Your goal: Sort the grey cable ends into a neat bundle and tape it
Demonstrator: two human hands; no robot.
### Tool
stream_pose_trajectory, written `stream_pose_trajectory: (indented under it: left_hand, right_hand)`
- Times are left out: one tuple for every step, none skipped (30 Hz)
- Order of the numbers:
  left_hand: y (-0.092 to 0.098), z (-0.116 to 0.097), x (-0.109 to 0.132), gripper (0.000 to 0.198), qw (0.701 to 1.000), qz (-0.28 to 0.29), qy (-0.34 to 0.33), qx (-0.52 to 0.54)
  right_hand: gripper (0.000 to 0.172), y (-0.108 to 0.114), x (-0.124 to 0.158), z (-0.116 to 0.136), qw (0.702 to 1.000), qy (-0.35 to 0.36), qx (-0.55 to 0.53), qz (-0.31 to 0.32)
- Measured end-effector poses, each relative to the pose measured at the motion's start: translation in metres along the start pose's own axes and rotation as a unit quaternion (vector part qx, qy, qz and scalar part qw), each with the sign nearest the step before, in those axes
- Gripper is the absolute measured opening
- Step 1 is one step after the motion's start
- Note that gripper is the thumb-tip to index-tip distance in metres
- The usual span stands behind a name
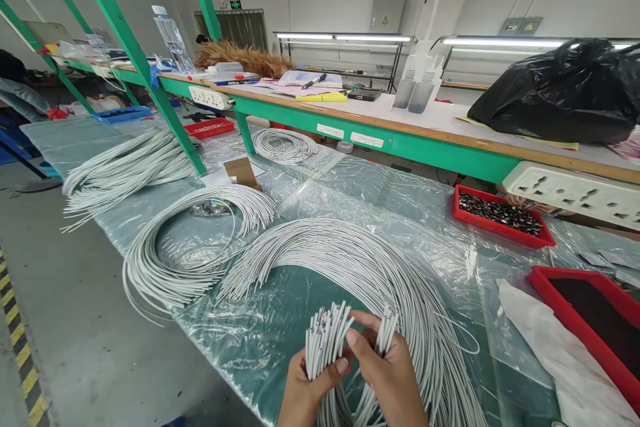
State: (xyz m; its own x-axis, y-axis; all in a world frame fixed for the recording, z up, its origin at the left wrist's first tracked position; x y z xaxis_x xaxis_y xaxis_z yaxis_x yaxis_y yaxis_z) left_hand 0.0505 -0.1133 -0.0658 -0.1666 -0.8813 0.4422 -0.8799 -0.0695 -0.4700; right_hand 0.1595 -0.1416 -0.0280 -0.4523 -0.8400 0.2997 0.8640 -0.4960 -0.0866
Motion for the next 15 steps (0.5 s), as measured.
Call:
stream_pose_trajectory:
  left_hand:
    - [0.0011, 0.0005, -0.0004, 0.027, 1.0, -0.004, -0.003, 0.0]
    - [0.0024, 0.0011, -0.001, 0.024, 1.0, -0.008, -0.009, 0.0]
    - [0.004, 0.0016, -0.0017, 0.021, 1.0, -0.012, -0.017, -0.002]
    - [0.0054, 0.0021, -0.0023, 0.018, 1.0, -0.014, -0.025, -0.004]
    - [0.0064, 0.0025, -0.0027, 0.017, 0.999, -0.012, -0.032, -0.007]
    - [0.0071, 0.0027, -0.003, 0.017, 0.999, -0.009, -0.037, -0.009]
    - [0.0076, 0.0029, -0.003, 0.017, 0.999, -0.009, -0.035, -0.011]
    - [0.0078, 0.003, -0.0027, 0.018, 0.999, -0.011, -0.029, -0.015]
    - [0.0076, 0.0028, -0.0022, 0.019, 0.999, -0.012, -0.021, -0.022]
    - [0.007, 0.0024, -0.0016, 0.02, 0.999, -0.012, -0.013, -0.028]
    - [0.006, 0.0017, -0.0008, 0.022, 0.999, -0.008, -0.007, -0.033]
    - [0.0048, 0.001, -0.0002, 0.023, 0.999, -0.003, -0.005, -0.037]
    - [0.0036, 0.0002, 0.0004, 0.024, 0.999, 0.004, -0.006, -0.039]
    - [0.0027, -0.0003, 0.0006, 0.025, 0.999, 0.01, -0.01, -0.039]
    - [0.0023, -0.0004, 0.0006, 0.025, 0.999, 0.01, -0.012, -0.039]
  right_hand:
    - [0.049, -0.0018, 0.0009, 0.0015, 1.0, 0.0, 0.009, 0.009]
    - [0.048, -0.0029, 0.0016, 0.0024, 1.0, 0.001, 0.019, 0.016]
    - [0.047, -0.0034, 0.0022, 0.0028, 0.999, 0.002, 0.031, 0.02]
    - [0.046, -0.0034, 0.0025, 0.0026, 0.999, 0.003, 0.042, 0.023]
    - [0.045, -0.003, 0.0026, 0.0023, 0.998, 0.005, 0.052, 0.025]
    - [0.044, -0.0023, 0.0026, 0.002, 0.998, 0.007, 0.059, 0.029]
    - [0.044, -0.0015, 0.0025, 0.0017, 0.997, 0.007, 0.065, 0.031]
    - [0.044, -0.0006, 0.0023, 0.0015, 0.997, 0.004, 0.072, 0.032]
    - [0.044, 0.0002, 0.002, 0.0014, 0.996, 0.001, 0.08, 0.032]
    - [0.044, 0.0008, 0.0018, 0.0014, 0.996, -0.002, 0.087, 0.032]
    - [0.044, 0.0011, 0.0016, 0.0015, 0.995, -0.006, 0.094, 0.032]
    - [0.043, 0.0013, 0.0016, 0.0018, 0.994, -0.008, 0.101, 0.031]
    - [0.042, 0.0012, 0.0016, 0.0021, 0.994, -0.009, 0.106, 0.03]
    - [0.041, 0.001, 0.0017, 0.0025, 0.994, -0.009, 0.109, 0.028]
    - [0.04, 0.0009, 0.0018, 0.0028, 0.994, -0.011, 0.11, 0.024]
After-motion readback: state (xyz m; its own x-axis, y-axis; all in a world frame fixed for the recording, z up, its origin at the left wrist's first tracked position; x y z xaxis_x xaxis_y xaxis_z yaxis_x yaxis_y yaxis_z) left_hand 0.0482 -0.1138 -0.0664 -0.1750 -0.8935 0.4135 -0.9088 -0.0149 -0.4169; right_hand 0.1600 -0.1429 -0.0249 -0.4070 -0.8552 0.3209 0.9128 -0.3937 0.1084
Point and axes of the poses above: each hand's wrist, its own x-axis away from the middle knuckle, its own y-axis out of the back of the hand, z = x × y, the point moved 3 cm from there along -x, towards the middle knuckle, and after that the axes turned 10 degrees about x, right-handed, at the moved point
